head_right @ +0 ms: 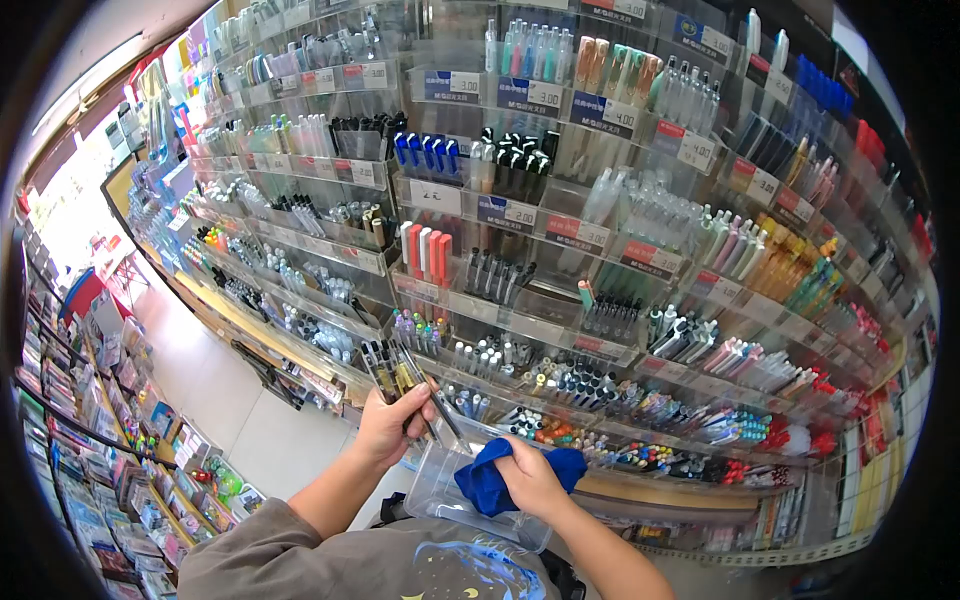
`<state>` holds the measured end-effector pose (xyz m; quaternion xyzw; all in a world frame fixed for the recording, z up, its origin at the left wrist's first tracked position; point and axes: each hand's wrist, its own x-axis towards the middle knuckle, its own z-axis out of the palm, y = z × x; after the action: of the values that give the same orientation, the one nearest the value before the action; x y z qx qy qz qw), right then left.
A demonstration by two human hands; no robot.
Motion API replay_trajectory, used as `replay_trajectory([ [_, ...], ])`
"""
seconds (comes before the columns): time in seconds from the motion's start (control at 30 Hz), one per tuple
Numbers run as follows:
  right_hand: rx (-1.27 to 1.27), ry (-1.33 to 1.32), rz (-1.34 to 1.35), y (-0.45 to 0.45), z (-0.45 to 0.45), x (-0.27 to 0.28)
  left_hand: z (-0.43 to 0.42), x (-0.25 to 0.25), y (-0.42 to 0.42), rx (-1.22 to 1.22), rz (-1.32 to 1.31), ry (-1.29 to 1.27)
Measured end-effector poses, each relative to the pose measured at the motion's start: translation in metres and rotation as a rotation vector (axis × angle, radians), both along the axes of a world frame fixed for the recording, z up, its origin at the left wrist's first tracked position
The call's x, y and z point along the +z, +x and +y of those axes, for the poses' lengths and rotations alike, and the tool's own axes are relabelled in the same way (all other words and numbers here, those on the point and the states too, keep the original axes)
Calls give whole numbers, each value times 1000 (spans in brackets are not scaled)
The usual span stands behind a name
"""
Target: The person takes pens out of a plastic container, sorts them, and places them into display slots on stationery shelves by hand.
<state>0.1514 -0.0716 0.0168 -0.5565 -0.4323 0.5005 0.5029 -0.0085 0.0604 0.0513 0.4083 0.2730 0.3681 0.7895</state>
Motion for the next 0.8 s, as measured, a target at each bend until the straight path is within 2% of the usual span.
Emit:
replay_trajectory([
  [0.13, 58, -22, -13, -9, 3, 9, -7, -6, 5, -42, 21, -45],
  [0.3, -166, -31, 118, 2, 2, -3, -5, -8, 2, -159, 40, -25],
  [0.37, -335, -30, 138, 9, 4, 14, -6, -12, 2, -247, 56, -5],
  [0.47, -393, 80, 187, 23, 9, 28, -21, -19, 7, -374, 78, -5],
  [0.63, -274, 40, 88, 21, 13, 37, -47, -39, 13, -601, 216, -113],
  [0.8, -97, 83, -84, 19, 11, 29, -57, -39, 14, -707, 208, -114],
])
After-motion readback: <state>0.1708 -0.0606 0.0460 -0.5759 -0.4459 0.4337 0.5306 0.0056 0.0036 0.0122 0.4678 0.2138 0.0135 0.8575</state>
